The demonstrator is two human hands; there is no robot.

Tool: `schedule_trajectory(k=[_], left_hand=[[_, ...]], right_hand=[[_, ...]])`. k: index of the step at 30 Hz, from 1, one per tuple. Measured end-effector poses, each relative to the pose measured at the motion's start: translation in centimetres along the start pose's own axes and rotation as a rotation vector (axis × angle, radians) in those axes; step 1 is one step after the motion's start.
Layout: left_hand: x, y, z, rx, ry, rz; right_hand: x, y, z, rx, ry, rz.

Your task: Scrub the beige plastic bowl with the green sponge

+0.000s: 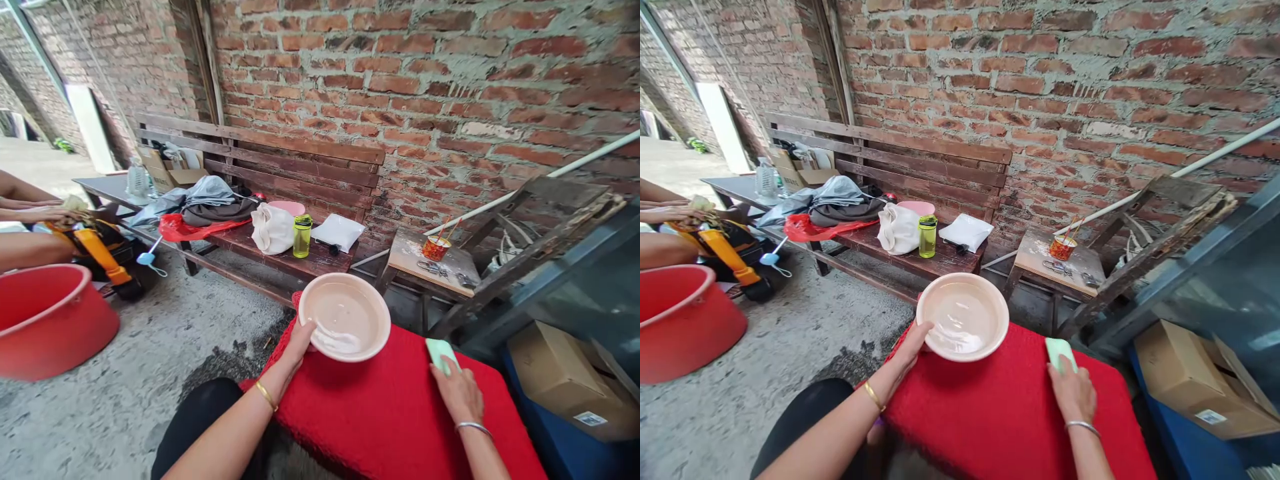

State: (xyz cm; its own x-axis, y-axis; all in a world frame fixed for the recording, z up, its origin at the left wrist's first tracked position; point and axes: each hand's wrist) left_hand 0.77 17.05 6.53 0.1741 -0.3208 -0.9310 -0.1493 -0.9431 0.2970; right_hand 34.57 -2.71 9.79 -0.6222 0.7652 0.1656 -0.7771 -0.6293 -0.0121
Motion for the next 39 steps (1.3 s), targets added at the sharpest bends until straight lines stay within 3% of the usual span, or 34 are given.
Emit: schedule_trajectory(k=[3,6,12,22,34,37,39], left_hand=[[-1.2,0.9,-0.4,-0.059,-0.079,0.062],[-2.4,1.7,-0.5,-0.06,-0.114,0.114],[-3.8,2.9,-0.7,0.001,-0.078,0.138],[-4.2,5.2,-0.4,-0.065,-0.028,0.21],[-1.4,5.8,2.9,-0.067,-0.07,0.237],[-1.6,5.3,4.1,-0.106,-0.239,0.043],[-2.1,5.0,4.7,-0.241,-0.475,-0.298]], right_hand=[[-5.3,0.3,1.1,-0.008,-0.006,-0.214],[-7.2,1.9,-0.4,-0.043,-0.108,-0.264],[-6.0,4.5,-4.2,-0.288,-0.024,-0.132],[-5.9,4.2,-3.7,-0.251,0.016,-0.127],[-4.6,4.8,-3.3,-0.251,0.083,-0.157],[-4.4,4.9,-3.4,-0.262,0.073,-0.157],[-4.4,4.9,-3.6,-0.264,0.055,-0.159]])
Point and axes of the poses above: each hand's wrist, its own y-axis away from the middle knuckle, its own z-axis out of the back of the hand, x = y × z, and after that the axes turned 4 degrees about -x, right-handed
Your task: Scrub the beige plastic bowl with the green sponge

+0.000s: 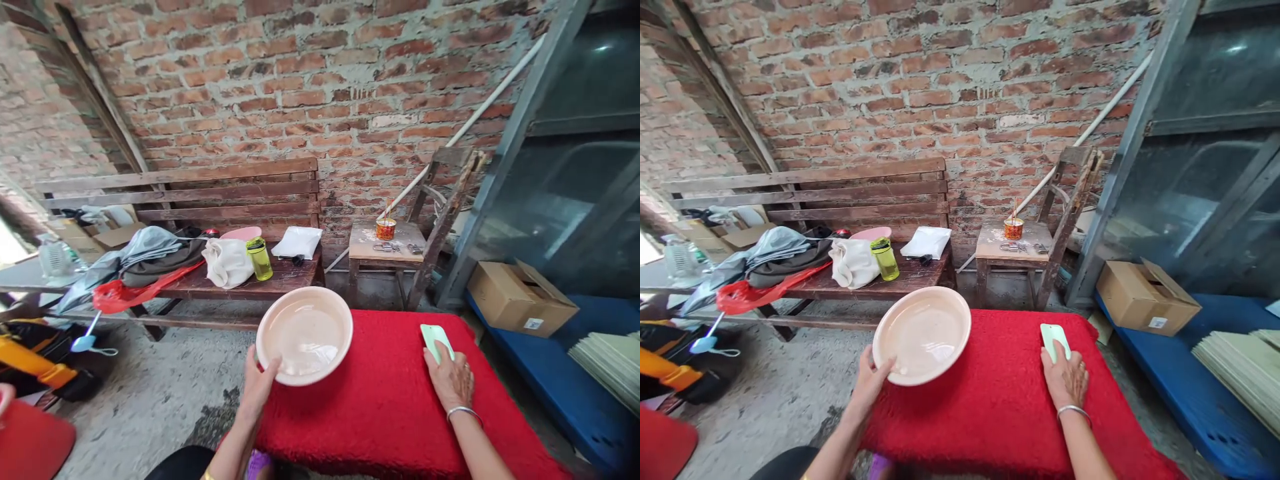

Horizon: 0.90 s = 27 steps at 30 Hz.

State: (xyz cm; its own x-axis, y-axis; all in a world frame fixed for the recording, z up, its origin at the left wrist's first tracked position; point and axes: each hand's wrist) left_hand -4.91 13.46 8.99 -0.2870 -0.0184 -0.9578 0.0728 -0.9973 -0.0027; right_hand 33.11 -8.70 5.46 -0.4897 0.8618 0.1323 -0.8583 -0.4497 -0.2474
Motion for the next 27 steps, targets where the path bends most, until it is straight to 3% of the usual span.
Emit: schedule_trajectory(k=[2,3,6,8,11,14,17,20,23,27], left_hand=[[-0.2,-0.1,0.3,-0.18,-0.258,-0.418],[-0.4,0.1,0.2,-0.211,-0.369,-0.624],[-0.8,1.7,-0.9,-0.031,-0.576,-1.111],[-1.0,2.8,-2.0,0.1,-0.664,-1.276],[-1.3,3.9,-3.1,0.133,-0.738,-1.319],[-1.6,4.0,-3.3,0.145,-0.746,-1.299],[-1.7,4.0,-3.1,0.149,-0.745,-1.297],[-1.6,4.0,-3.1,0.144,-0.745,-1.29],[-1.5,4.0,-3.1,0.157,-0.763,-1.279],[-1.5,4.0,-3.2,0.174,-0.781,-1.269]], right_hand=[[-0.2,0.1,-0.2,0.002,-0.018,-0.01],[-0.3,0.2,-0.2,0.002,-0.028,-0.014],[-0.4,0.4,0.2,0.01,-0.047,-0.026],[0.4,0.4,1.0,0.049,-0.07,-0.031],[3.8,0.3,2.4,0.131,-0.186,0.068],[9.6,0.2,3.1,0.185,-0.293,0.257],[15.3,0.2,2.7,0.241,-0.318,0.4],[17.9,-0.4,1.9,0.292,-0.301,0.494],[16.0,-2.4,1.5,0.3,-0.248,0.491],[7.6,-6.6,2.1,0.253,-0.115,0.299]])
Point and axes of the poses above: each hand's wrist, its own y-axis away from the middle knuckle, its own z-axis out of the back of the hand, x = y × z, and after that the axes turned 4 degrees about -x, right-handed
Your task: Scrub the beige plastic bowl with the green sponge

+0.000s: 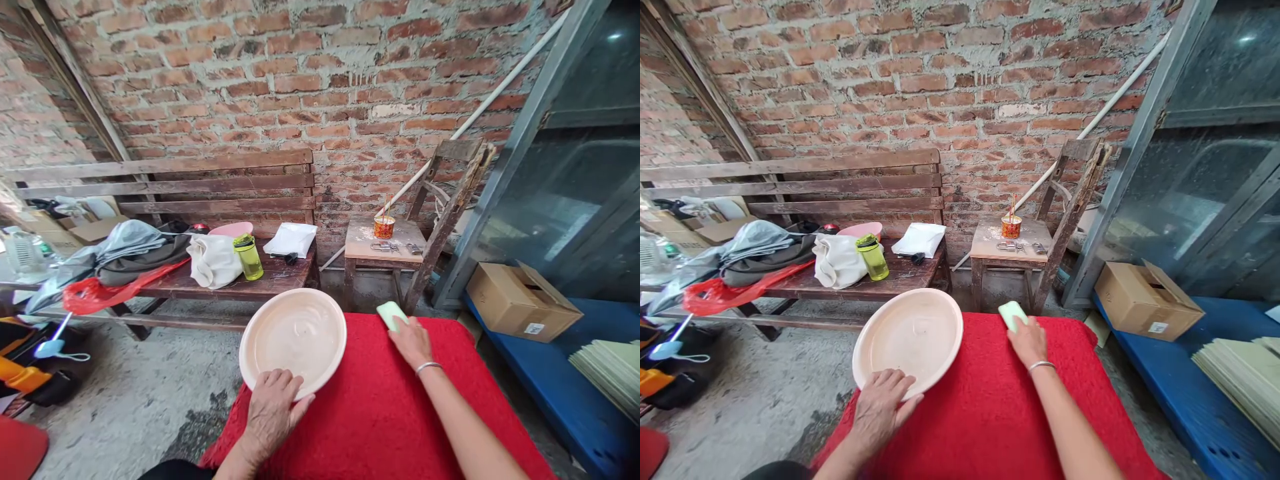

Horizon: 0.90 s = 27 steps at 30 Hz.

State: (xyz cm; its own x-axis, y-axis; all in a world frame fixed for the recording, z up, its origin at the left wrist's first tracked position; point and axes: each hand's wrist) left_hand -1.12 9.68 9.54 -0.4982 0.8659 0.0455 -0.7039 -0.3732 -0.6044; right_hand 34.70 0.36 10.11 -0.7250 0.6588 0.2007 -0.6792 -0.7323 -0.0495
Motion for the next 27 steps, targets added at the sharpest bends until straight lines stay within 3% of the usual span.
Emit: schedule_trajectory(k=[4,7,9,14,16,18,22,24,27], left_hand=[[-0.2,-0.1,-0.1,-0.004,-0.011,0.005],[-0.2,-0.2,-0.1,-0.022,-0.033,-0.004],[-0.2,-0.2,-0.1,-0.036,-0.049,-0.018],[0.0,-0.3,-0.2,-0.091,-0.074,-0.053],[0.0,-0.3,-0.1,-0.117,-0.078,-0.057],[0.0,-0.2,-0.2,-0.128,-0.077,-0.053],[0.1,-0.1,-0.3,-0.134,-0.065,-0.05],[0.2,-0.1,-0.3,-0.128,-0.074,-0.051],[0.3,0.0,-0.4,-0.115,-0.103,-0.055]], right_hand=[[-10.1,0.9,3.5,-0.048,0.097,-0.321],[-14.0,2.8,4.9,-0.088,0.126,-0.516],[-13.8,4.1,4.5,-0.112,0.105,-0.512],[-8.4,6.1,0.4,-0.116,0.012,-0.196],[-7.6,6.5,-0.4,-0.112,0.014,-0.117],[-8.7,6.9,0.0,-0.125,0.04,-0.14],[-14.3,8.2,3.0,-0.165,0.108,-0.406],[-15.8,8.8,4.1,-0.19,0.112,-0.477],[-13.8,9.4,3.7,-0.195,0.053,-0.343]])
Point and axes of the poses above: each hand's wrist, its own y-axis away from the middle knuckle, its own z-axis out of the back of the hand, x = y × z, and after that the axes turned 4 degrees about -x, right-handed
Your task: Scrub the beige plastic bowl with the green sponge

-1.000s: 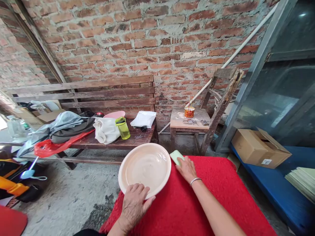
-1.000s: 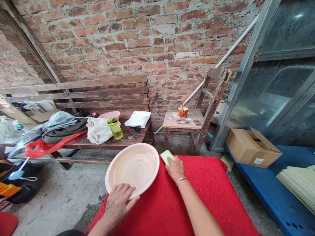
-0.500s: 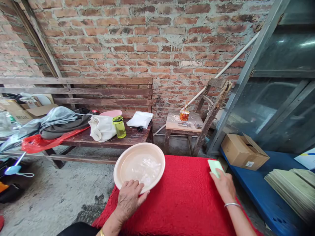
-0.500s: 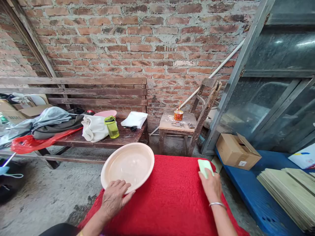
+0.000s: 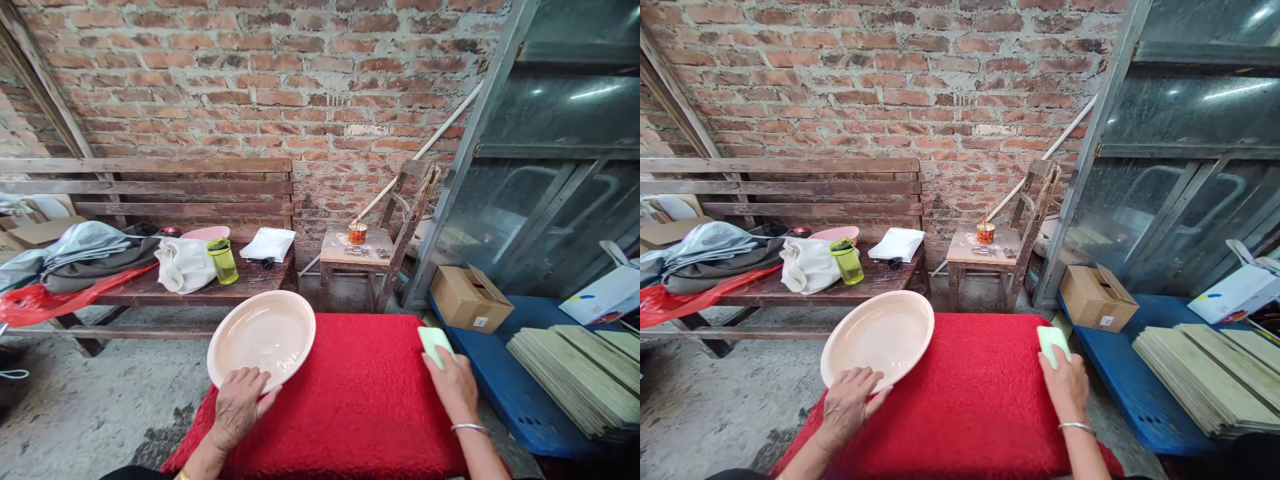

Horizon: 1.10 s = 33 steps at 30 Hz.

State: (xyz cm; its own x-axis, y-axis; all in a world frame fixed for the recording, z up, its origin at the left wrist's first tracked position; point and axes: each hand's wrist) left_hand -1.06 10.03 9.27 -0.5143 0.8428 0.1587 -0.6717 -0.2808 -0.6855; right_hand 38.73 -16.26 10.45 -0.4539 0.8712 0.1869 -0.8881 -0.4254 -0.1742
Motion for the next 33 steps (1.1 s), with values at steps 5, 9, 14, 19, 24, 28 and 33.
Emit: schedule_trajectory(k=[5,9,14,19,24,28,33], left_hand=[[0.1,0.0,0.0,-0.032,-0.028,-0.03],[0.3,0.0,0.1,-0.031,-0.044,-0.055],[0.4,0.0,0.2,0.006,-0.056,-0.046],[0.6,0.4,-0.2,0.007,-0.067,-0.048],[0.4,1.7,-1.3,-0.078,-0.159,0.055],[0.0,2.5,-1.8,-0.06,-0.189,0.136],[0.3,2.5,-1.9,-0.003,-0.167,0.115]], right_hand=[[7.1,4.6,-3.0,0.094,-0.141,0.321],[6.9,5.1,-3.4,0.113,-0.153,0.328],[-0.6,1.8,-0.6,0.093,-0.053,0.017],[-3.4,1.7,2.3,0.072,-0.017,-0.132],[3.5,7.3,1.7,0.117,-0.123,0.156],[8.1,11.4,0.0,0.207,-0.19,0.342],[4.5,8.7,0.2,0.199,-0.156,0.266]])
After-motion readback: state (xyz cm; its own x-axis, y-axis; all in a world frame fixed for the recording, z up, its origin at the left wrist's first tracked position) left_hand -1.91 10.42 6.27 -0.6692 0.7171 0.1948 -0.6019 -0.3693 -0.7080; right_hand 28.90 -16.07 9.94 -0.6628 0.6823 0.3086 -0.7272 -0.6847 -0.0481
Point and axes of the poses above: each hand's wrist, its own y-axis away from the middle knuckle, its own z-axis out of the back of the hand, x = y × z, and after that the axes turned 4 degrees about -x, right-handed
